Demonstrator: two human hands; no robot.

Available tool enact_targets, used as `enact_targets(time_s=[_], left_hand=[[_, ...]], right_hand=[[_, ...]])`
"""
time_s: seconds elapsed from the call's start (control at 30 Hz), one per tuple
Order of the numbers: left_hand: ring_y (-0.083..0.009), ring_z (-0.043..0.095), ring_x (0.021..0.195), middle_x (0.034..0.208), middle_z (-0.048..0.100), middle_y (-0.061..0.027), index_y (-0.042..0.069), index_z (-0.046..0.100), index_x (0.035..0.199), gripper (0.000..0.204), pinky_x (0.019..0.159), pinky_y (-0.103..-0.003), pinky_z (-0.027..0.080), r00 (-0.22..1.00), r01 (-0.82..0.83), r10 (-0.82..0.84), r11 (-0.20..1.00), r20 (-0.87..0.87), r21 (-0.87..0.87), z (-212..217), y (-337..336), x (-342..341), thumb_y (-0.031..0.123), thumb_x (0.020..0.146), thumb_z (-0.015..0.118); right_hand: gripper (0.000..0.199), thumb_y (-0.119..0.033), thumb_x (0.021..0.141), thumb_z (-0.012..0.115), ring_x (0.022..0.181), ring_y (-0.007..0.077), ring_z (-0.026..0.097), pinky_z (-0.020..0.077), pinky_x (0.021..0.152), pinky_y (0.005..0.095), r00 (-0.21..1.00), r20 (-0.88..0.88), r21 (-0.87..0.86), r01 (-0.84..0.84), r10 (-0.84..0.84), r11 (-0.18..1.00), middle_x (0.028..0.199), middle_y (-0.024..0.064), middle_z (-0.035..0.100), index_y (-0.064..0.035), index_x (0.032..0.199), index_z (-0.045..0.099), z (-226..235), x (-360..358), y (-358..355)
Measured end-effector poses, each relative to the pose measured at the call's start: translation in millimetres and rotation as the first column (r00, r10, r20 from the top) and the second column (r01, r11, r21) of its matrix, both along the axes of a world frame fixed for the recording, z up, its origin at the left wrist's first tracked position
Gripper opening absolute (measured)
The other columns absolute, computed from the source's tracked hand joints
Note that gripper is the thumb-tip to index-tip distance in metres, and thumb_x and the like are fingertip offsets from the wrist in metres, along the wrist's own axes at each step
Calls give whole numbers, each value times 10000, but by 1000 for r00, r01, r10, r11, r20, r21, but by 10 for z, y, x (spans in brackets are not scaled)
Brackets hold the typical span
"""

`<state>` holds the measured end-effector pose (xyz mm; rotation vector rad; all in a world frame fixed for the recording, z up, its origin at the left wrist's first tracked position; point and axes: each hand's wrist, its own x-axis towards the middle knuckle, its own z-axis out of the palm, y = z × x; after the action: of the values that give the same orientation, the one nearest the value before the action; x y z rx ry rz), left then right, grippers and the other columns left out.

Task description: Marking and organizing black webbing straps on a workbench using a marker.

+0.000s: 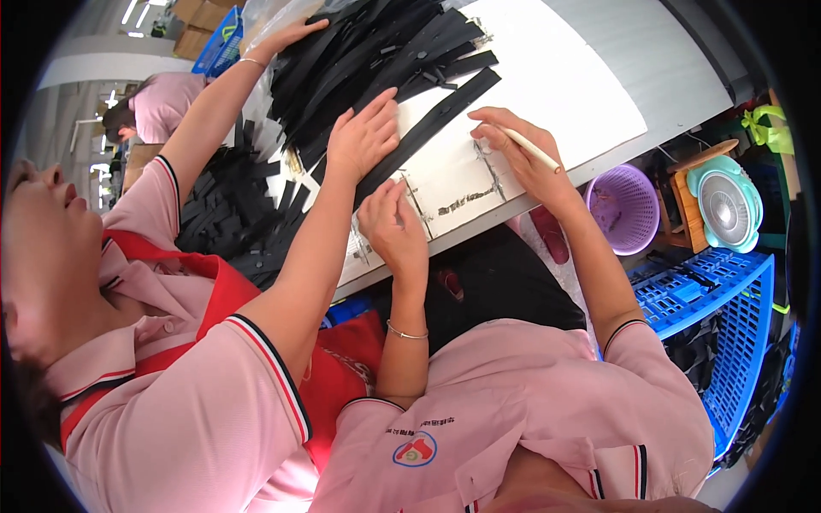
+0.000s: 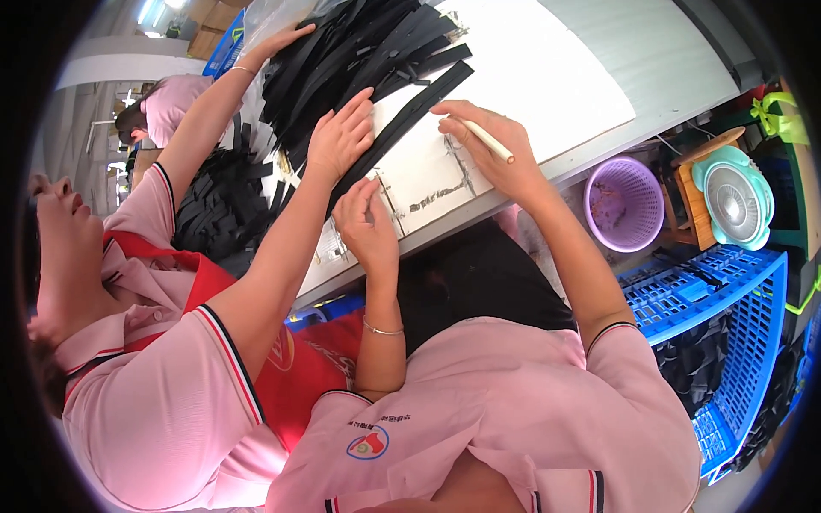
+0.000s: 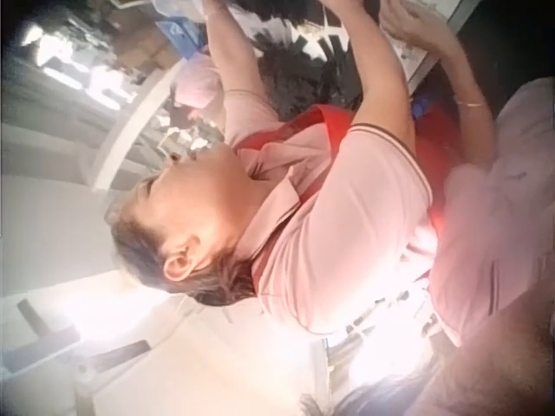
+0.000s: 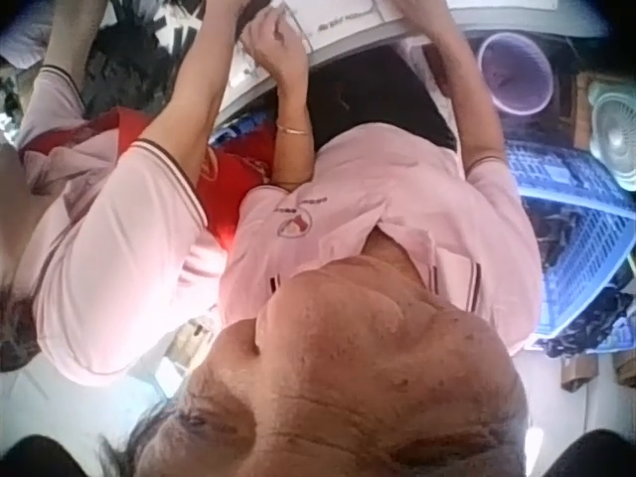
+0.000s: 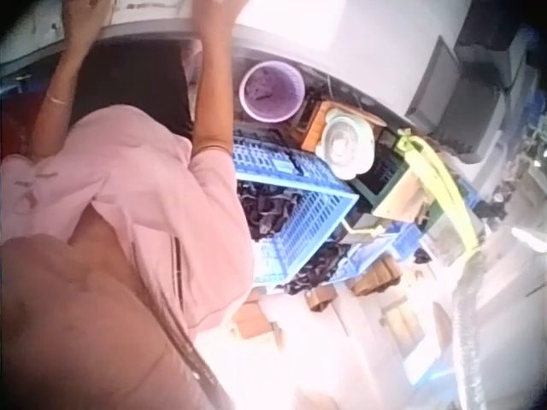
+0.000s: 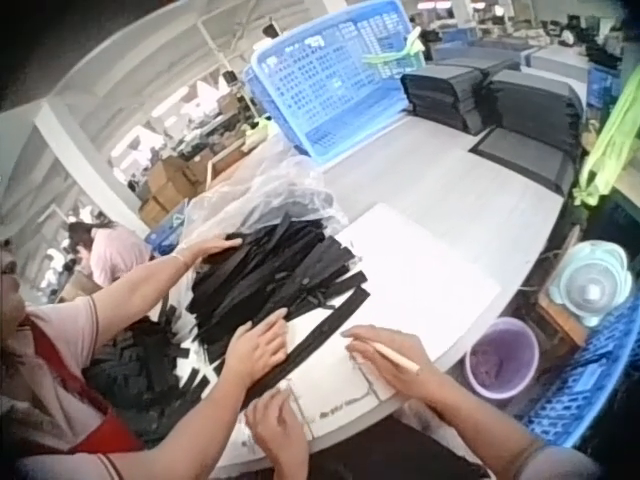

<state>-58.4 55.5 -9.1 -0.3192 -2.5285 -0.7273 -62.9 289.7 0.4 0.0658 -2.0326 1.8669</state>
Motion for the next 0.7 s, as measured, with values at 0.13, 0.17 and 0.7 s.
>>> enact_targets(time_s=[0.13,0.17,0.7], left_hand=[[-304,683,1035,1058,748,-138,35,764,1016,211,996,-406,490,996,-80,74,982,42,173,-119,-350,-14,-26,904,595],[-298,707,988,1022,762,-136,4,753,996,217,986,-400,500,991,-133,125,976,57,175,-92,-410,-8,-34,907,559],[-267,478,1256,1367,538,-106,42,272,1622,930,1066,-415,334,59,-740,-997,-80,-55,668,48,-378,-1909,701,975,378]], right_hand=[[251,-276,1073,574,773,132,692,534,724,267,993,115,23,-34,31,999,898,56,739,-122,1239,682,-22,-14,27],[251,-276,1073,574,773,132,692,534,724,267,988,151,18,-33,30,999,898,56,739,-122,1239,682,-25,-17,31],[239,-305,1028,599,800,330,717,530,721,403,990,137,146,-2,-19,989,832,128,729,-90,1073,695,-5,-31,45]])
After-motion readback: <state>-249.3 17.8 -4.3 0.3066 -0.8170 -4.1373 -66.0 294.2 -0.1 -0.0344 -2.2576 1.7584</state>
